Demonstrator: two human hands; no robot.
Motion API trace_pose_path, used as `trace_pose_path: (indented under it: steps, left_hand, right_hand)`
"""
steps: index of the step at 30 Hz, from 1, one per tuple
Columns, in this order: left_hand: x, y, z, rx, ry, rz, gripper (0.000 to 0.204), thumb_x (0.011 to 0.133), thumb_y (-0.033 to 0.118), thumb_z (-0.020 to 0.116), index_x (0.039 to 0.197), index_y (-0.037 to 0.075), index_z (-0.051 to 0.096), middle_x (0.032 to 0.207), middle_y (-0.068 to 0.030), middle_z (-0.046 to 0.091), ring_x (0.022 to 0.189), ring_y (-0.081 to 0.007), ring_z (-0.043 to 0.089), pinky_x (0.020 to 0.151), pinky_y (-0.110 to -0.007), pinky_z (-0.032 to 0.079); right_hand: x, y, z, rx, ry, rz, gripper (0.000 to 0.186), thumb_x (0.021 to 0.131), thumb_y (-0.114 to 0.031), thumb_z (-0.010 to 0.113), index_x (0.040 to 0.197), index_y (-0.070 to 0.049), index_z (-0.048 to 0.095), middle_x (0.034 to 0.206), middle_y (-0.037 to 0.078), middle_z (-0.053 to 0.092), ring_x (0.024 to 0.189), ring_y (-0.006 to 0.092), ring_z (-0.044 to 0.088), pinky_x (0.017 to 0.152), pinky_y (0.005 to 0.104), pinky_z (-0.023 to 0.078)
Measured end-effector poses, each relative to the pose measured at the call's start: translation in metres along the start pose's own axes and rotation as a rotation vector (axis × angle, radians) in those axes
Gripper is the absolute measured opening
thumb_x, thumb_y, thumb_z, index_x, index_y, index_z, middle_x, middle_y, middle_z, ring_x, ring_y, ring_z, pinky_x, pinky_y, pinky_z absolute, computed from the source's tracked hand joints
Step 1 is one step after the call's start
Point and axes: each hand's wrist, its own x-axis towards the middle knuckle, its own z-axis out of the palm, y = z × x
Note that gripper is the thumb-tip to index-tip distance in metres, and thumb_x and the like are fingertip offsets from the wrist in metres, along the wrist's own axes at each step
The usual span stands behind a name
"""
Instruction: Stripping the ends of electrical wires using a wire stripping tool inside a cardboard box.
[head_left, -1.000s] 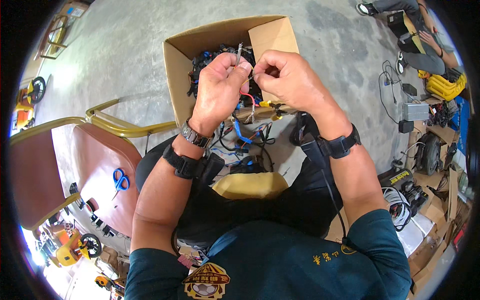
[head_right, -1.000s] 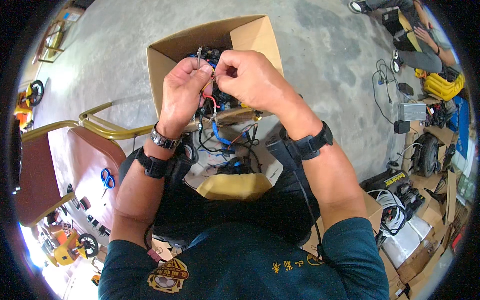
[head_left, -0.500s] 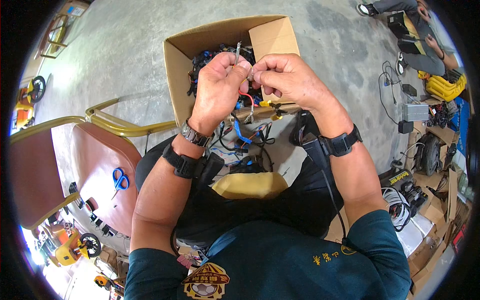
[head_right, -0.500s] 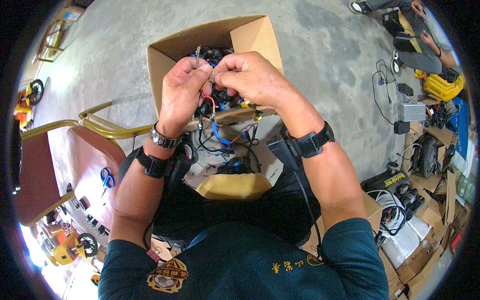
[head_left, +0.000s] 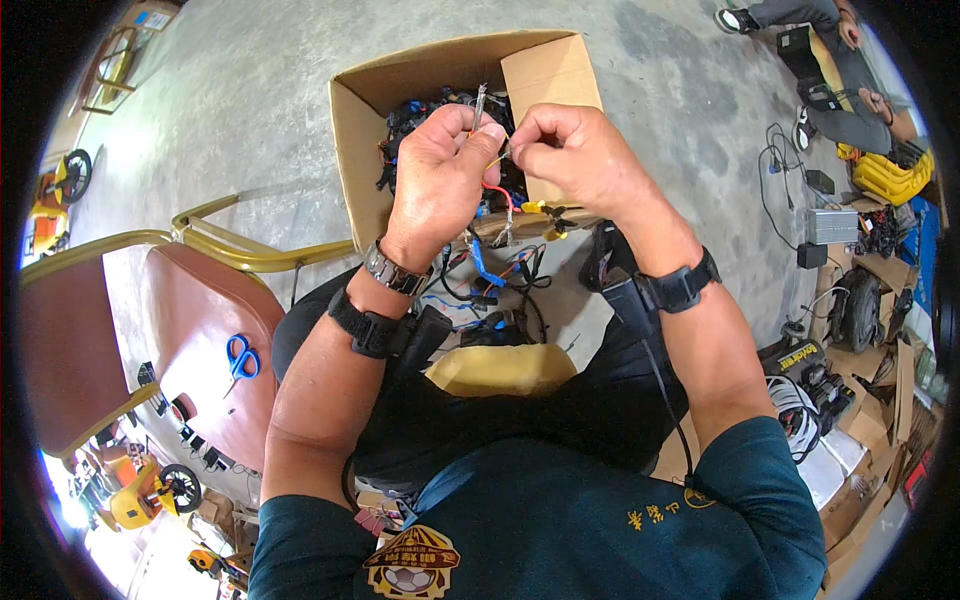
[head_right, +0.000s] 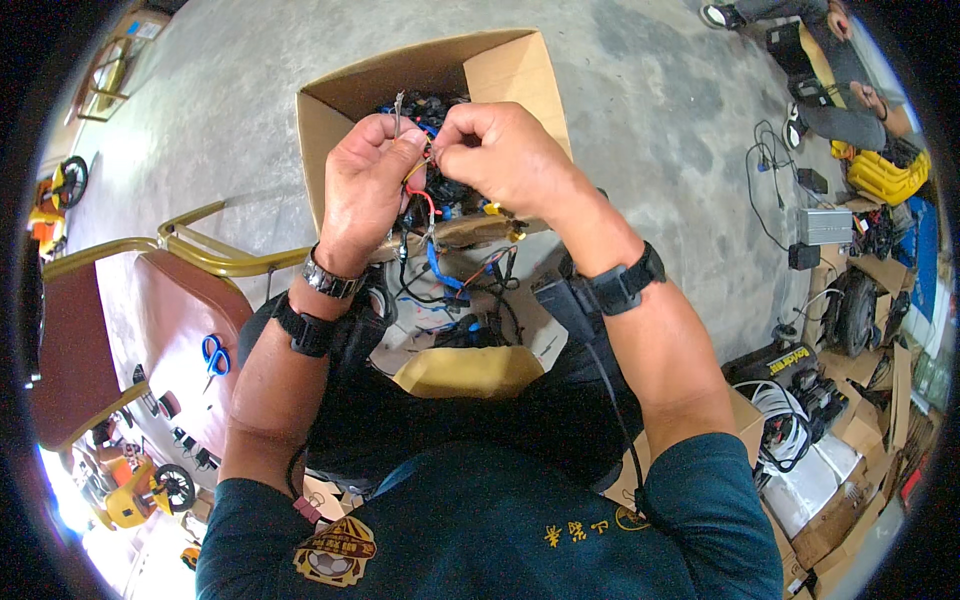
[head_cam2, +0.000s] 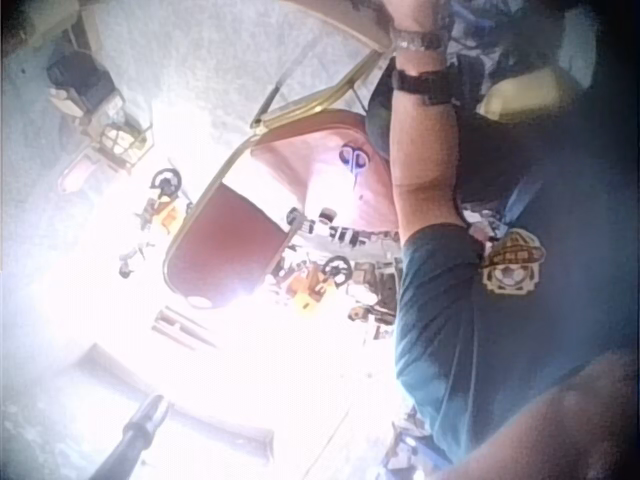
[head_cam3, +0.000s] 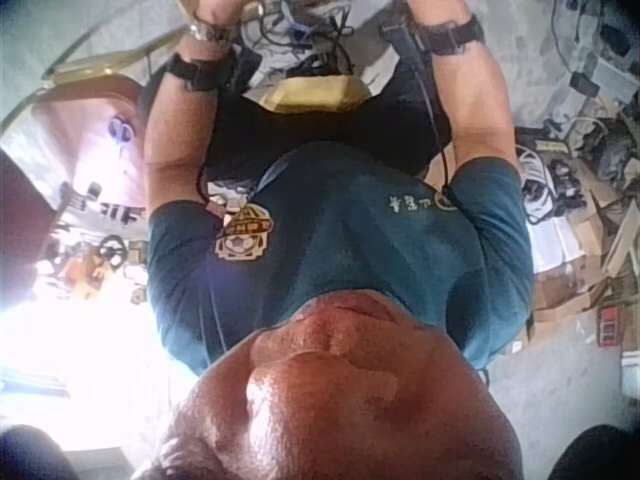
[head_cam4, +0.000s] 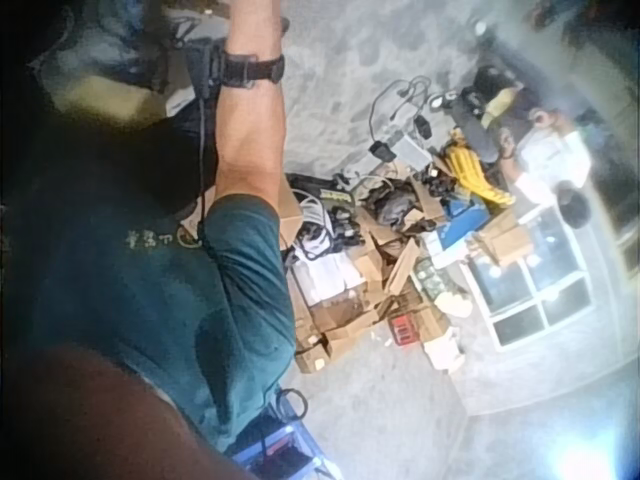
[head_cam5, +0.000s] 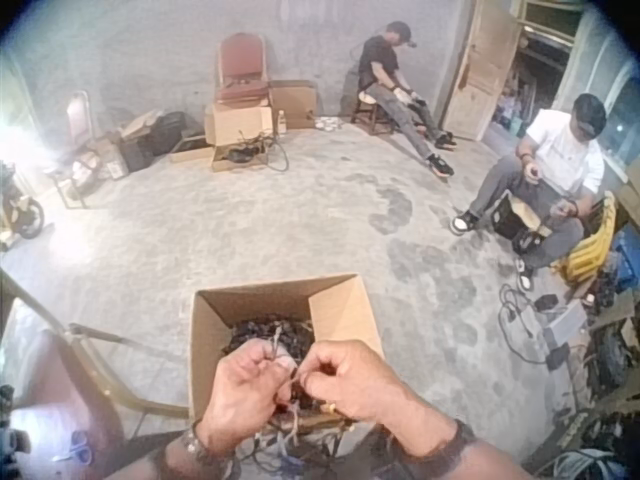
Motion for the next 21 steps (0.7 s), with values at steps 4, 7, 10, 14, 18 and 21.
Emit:
trace_pose_path:
  steps: [4,7,10,14,18,21]
  left_hand:
    - [0.0,0.006,0.0,-0.023,0.035,-0.005,0.008,0.092,0.01,0.06,0.092,0.002,0.059,0.066,0.0008,0.058,0.056,-0.0045,0.05,0.049,-0.02,0.038]
    - [0.0,0.008,-0.001,-0.031,0.048,-0.013,0.01,0.091,0.01,0.06,0.091,0.0,0.059,0.066,0.0,0.058,0.058,-0.0049,0.051,0.052,-0.021,0.041]
    - [0.0,0.004,-0.001,-0.047,0.06,0.006,0.008,0.091,0.01,0.06,0.092,0.002,0.059,0.066,0.0002,0.059,0.055,-0.0049,0.051,0.048,-0.02,0.038]
    - [-0.003,0.001,0.002,-0.057,0.071,0.036,0.007,0.091,0.01,0.06,0.092,0.004,0.06,0.065,0.0,0.059,0.053,-0.0048,0.05,0.046,-0.019,0.036]
    - [-0.003,0.005,0.001,-0.034,0.088,0.013,0.008,0.091,0.008,0.06,0.091,0.001,0.059,0.066,0.0003,0.058,0.056,-0.0052,0.052,0.051,-0.02,0.041]
    - [0.003,0.009,-0.012,-0.041,0.14,0.038,0.007,0.091,0.008,0.06,0.091,0.002,0.058,0.065,0.0012,0.057,0.056,-0.0048,0.052,0.05,-0.021,0.042]
  right_hand:
    - [0.004,-0.003,0.007,-0.686,0.269,-0.638,0.011,0.069,-0.003,0.064,0.069,-0.005,0.053,0.064,0.007,0.052,0.06,0.0243,0.055,0.053,0.0371,0.043]
    - [0.006,-0.005,0.01,-0.749,0.305,-0.69,0.016,0.066,-0.002,0.064,0.067,-0.004,0.048,0.065,0.009,0.05,0.062,0.0298,0.054,0.053,0.0395,0.044]
    - [0.0,-0.004,0.013,-0.508,0.276,-0.486,0.009,0.072,-0.004,0.064,0.071,-0.003,0.055,0.068,0.01,0.056,0.062,0.0258,0.057,0.055,0.0358,0.046]
    - [-0.003,-0.002,0.01,-0.139,0.156,-0.102,0.008,0.08,-0.008,0.062,0.08,-0.001,0.062,0.073,0.012,0.063,0.063,0.0181,0.06,0.06,0.0311,0.047]
    - [-0.002,-0.006,-0.001,-0.184,0.055,0.024,0.005,0.083,-0.005,0.061,0.083,0.0,0.063,0.073,-0.001,0.062,0.068,0.0051,0.053,0.06,0.0236,0.045]
    - [-0.002,0.002,-0.01,-0.642,0.198,-0.346,0.013,0.083,-0.013,0.062,0.081,0.0,0.063,0.07,0.003,0.062,0.064,0.0097,0.055,0.061,0.028,0.047]
